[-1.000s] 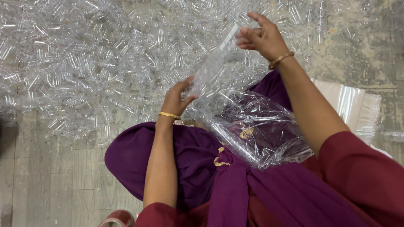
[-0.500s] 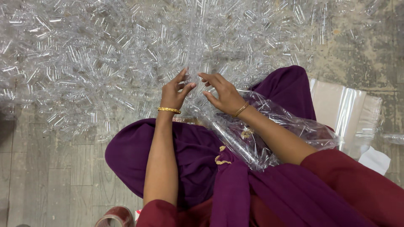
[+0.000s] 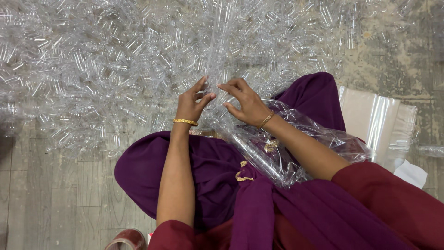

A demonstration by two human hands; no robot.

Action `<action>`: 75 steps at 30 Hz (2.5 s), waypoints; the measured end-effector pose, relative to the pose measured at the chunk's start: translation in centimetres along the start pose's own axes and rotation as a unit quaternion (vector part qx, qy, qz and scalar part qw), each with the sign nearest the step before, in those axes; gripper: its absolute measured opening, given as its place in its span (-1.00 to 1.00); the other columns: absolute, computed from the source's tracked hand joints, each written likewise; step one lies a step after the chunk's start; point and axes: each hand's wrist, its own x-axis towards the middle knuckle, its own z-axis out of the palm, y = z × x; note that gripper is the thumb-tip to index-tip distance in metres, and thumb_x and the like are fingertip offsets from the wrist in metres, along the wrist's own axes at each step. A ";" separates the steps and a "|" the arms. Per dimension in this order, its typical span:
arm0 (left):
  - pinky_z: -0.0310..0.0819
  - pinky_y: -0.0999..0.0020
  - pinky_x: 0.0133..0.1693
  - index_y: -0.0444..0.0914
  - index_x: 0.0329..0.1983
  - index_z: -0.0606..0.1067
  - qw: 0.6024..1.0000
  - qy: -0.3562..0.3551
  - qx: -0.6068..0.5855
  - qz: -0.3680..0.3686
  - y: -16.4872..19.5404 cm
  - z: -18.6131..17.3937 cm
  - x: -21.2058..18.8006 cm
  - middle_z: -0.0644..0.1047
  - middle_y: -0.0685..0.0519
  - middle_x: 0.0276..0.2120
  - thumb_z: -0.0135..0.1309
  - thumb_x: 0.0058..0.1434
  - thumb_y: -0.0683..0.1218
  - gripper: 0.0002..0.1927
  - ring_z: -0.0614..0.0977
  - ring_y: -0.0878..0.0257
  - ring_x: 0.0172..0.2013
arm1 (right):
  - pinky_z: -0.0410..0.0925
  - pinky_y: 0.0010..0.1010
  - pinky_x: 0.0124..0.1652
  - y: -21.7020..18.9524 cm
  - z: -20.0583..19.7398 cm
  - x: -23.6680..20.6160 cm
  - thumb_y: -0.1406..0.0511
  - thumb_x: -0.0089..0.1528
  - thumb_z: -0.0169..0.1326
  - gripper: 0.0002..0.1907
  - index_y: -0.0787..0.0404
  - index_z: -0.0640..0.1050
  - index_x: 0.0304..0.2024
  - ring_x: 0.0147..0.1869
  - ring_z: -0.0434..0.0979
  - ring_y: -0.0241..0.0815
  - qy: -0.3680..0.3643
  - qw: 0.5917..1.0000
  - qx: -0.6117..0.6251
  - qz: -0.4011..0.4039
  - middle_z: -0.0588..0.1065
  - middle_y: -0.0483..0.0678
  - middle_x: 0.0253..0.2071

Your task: The person sits on the floor and gathers loose clear plastic tubes from a large pile into a clear plastic bag, pressing and arranging the bundle on their lap. They adjust the filled bag and reach for more tubes from the floor to continue filling it.

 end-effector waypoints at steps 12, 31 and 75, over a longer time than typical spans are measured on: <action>0.64 0.24 0.03 -0.24 0.33 0.42 1.000 -0.017 0.018 0.012 -0.3 0.2 -0.2 0.56 -0.15 0.19 0.37 0.14 0.00 -0.30 0.65 0.12 0.13 | 0.38 -0.12 0.30 1.2 -1.2 0.6 0.31 0.23 0.27 -0.37 0.05 0.37 0.33 0.37 0.40 0.01 0.064 0.998 0.013 -0.006 0.36 0.03 0.33; 0.62 0.27 0.03 -0.18 0.32 0.44 0.998 -0.045 0.047 0.009 0.6 0.2 -0.4 0.57 -0.09 0.17 0.39 0.08 0.00 -0.28 0.66 0.17 0.10 | 0.20 -0.07 0.43 2.2 -4.0 1.4 0.36 0.22 0.27 -0.48 0.17 0.51 0.23 0.54 0.22 0.16 0.158 0.983 -0.090 -0.025 0.11 0.08 0.53; 0.55 0.10 -0.06 -0.22 0.13 0.51 0.921 -0.331 0.121 0.167 2.9 19.1 -0.6 0.66 -0.14 -0.10 0.30 0.15 0.00 -0.51 0.69 0.02 -0.12 | 0.46 -0.37 0.31 3.5 -14.2 -9.1 0.48 0.21 0.30 -0.38 0.31 0.36 0.28 0.30 0.51 -0.16 0.169 0.964 0.157 0.129 0.30 -0.06 0.17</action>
